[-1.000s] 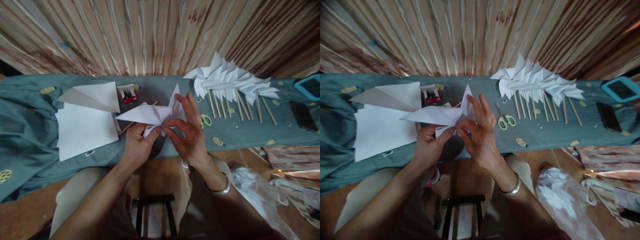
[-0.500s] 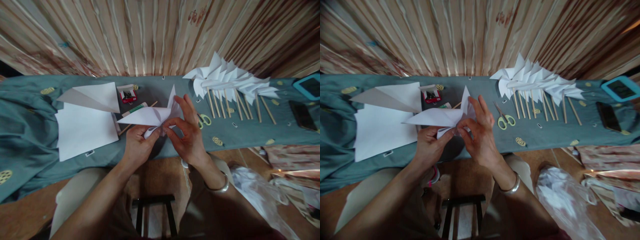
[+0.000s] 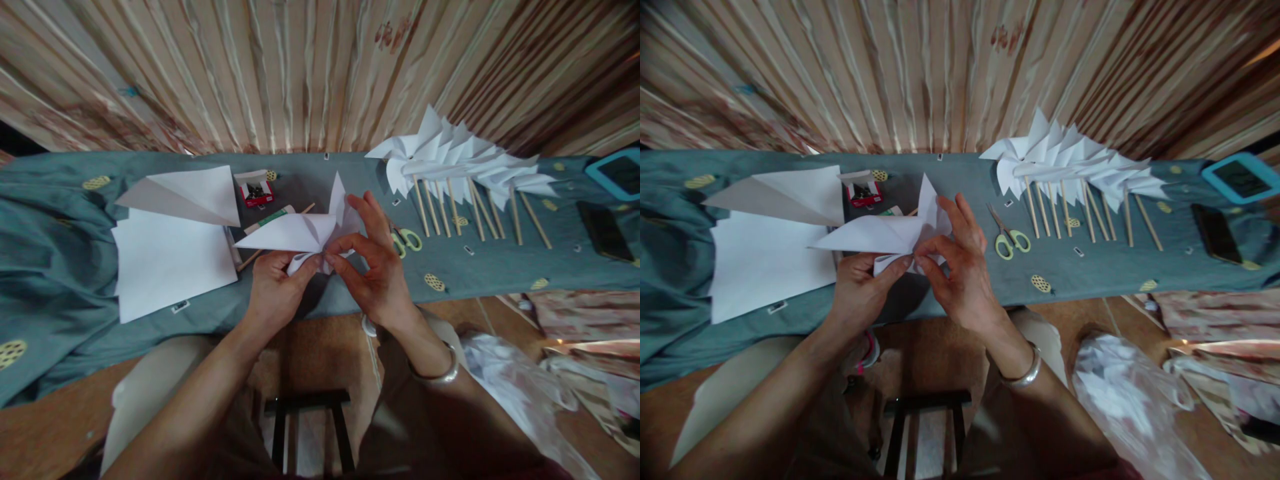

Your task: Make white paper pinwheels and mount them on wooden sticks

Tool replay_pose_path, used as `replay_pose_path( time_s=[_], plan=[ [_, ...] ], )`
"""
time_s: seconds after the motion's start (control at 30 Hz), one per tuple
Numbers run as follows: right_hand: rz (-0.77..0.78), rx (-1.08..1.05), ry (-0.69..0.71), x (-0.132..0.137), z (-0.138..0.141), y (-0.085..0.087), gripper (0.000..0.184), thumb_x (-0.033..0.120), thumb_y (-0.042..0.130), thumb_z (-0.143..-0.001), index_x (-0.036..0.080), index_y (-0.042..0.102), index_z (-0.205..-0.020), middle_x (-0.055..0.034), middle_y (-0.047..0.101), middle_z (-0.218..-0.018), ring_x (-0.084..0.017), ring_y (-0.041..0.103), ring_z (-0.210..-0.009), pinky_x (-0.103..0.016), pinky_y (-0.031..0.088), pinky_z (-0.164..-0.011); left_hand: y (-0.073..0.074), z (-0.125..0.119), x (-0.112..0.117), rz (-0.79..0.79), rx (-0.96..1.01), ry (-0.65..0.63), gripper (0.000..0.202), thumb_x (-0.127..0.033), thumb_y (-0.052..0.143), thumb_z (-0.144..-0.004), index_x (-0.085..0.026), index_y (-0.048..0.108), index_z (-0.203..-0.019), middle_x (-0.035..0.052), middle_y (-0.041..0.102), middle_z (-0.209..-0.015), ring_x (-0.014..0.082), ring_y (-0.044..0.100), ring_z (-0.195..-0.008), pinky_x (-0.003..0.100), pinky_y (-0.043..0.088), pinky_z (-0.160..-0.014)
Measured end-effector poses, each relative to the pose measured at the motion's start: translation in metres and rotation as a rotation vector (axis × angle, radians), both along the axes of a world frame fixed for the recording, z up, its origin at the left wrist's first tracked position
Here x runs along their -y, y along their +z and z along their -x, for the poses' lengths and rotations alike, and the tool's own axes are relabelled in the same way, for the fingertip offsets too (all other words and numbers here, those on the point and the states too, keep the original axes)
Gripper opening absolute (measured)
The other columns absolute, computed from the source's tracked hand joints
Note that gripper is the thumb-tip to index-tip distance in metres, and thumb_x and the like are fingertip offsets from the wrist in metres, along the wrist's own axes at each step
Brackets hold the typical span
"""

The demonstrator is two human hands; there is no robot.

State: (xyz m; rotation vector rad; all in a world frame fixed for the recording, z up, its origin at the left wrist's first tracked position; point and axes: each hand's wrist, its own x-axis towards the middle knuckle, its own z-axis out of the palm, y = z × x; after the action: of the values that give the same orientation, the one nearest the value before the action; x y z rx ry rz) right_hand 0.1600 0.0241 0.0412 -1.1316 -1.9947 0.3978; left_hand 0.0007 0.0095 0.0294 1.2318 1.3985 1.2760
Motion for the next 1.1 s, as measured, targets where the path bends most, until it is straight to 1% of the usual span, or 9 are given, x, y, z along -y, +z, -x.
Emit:
replay_pose_path(
  time_s=[0.1,0.23,0.43,0.57,0.73,0.9,1.1],
  plan=[
    [0.012,-0.002,0.005,0.0005,0.0,0.001,0.005,0.022,0.061,-0.087,0.024,0.065,-0.086,0.0036,0.036,-0.154,-0.032,0.019,-0.148,-0.061,0.018,-0.118,0.0004,-0.0003,-0.0005,0.012,0.044,0.006,0.014,-0.031,0.07,-0.072,-0.017,0.074,-0.072,-0.0001,0.072,-0.069,0.0159,0.061,-0.065,0.026,0.046,-0.062],
    [0.029,0.0,0.011,0.0009,0.0002,0.0022,0.006,0.022,0.06,-0.087,0.024,0.065,-0.084,0.0052,0.035,-0.154,-0.031,0.017,-0.148,-0.06,0.019,-0.118,0.002,-0.0005,-0.0009,0.019,0.028,0.017,0.012,-0.029,0.069,-0.07,-0.018,0.074,-0.068,-0.0007,0.072,-0.067,0.0149,0.059,-0.059,0.026,0.046,-0.059],
    [0.032,0.021,0.021,0.0007,-0.0003,0.0031,0.007,0.022,0.06,-0.088,0.024,0.065,-0.084,0.0042,0.033,-0.155,-0.032,0.017,-0.148,-0.061,0.019,-0.118,0.0012,-0.0001,-0.0011,-0.004,0.01,0.004,0.013,-0.029,0.068,-0.07,-0.018,0.073,-0.066,-0.0016,0.07,-0.063,0.0141,0.058,-0.057,0.025,0.044,-0.057],
    [0.033,0.031,0.026,0.0009,-0.0003,0.0037,0.007,0.022,0.059,-0.088,0.023,0.065,-0.084,0.003,0.034,-0.155,-0.031,0.018,-0.148,-0.06,0.019,-0.118,0.0019,0.0,-0.0009,0.0,-0.013,0.004,0.012,-0.029,0.067,-0.071,-0.019,0.073,-0.066,-0.0023,0.071,-0.064,0.0139,0.058,-0.057,0.025,0.045,-0.059],
    [0.055,0.026,0.026,0.0015,0.0001,0.0055,0.009,0.022,0.058,-0.088,0.023,0.065,-0.083,0.0039,0.035,-0.155,-0.032,0.018,-0.148,-0.06,0.019,-0.118,0.0042,-0.0005,-0.0006,-0.007,-0.057,0.006,0.013,-0.028,0.066,-0.07,-0.019,0.072,-0.063,-0.0028,0.069,-0.06,0.0137,0.056,-0.055,0.025,0.043,-0.056],
    [0.07,0.012,0.03,0.001,-0.0007,0.0054,0.007,0.022,0.06,-0.087,0.024,0.065,-0.082,0.0035,0.035,-0.154,-0.031,0.017,-0.148,-0.06,0.018,-0.118,0.0035,0.0001,0.0004,-0.012,-0.072,-0.011,0.015,-0.03,0.065,-0.072,-0.019,0.072,-0.062,-0.0013,0.069,-0.06,0.0154,0.057,-0.057,0.027,0.045,-0.059],
    [0.086,-0.014,0.019,-0.0005,-0.0009,0.0014,0.007,0.026,0.061,-0.087,0.023,0.065,-0.082,0.0005,0.037,-0.154,-0.03,0.019,-0.148,-0.06,0.019,-0.118,0.0027,0.0011,0.0011,-0.037,-0.088,-0.041,0.015,-0.032,0.067,-0.073,-0.02,0.075,-0.069,-0.0012,0.073,-0.065,0.0163,0.061,-0.06,0.027,0.046,-0.059]
  ],
)
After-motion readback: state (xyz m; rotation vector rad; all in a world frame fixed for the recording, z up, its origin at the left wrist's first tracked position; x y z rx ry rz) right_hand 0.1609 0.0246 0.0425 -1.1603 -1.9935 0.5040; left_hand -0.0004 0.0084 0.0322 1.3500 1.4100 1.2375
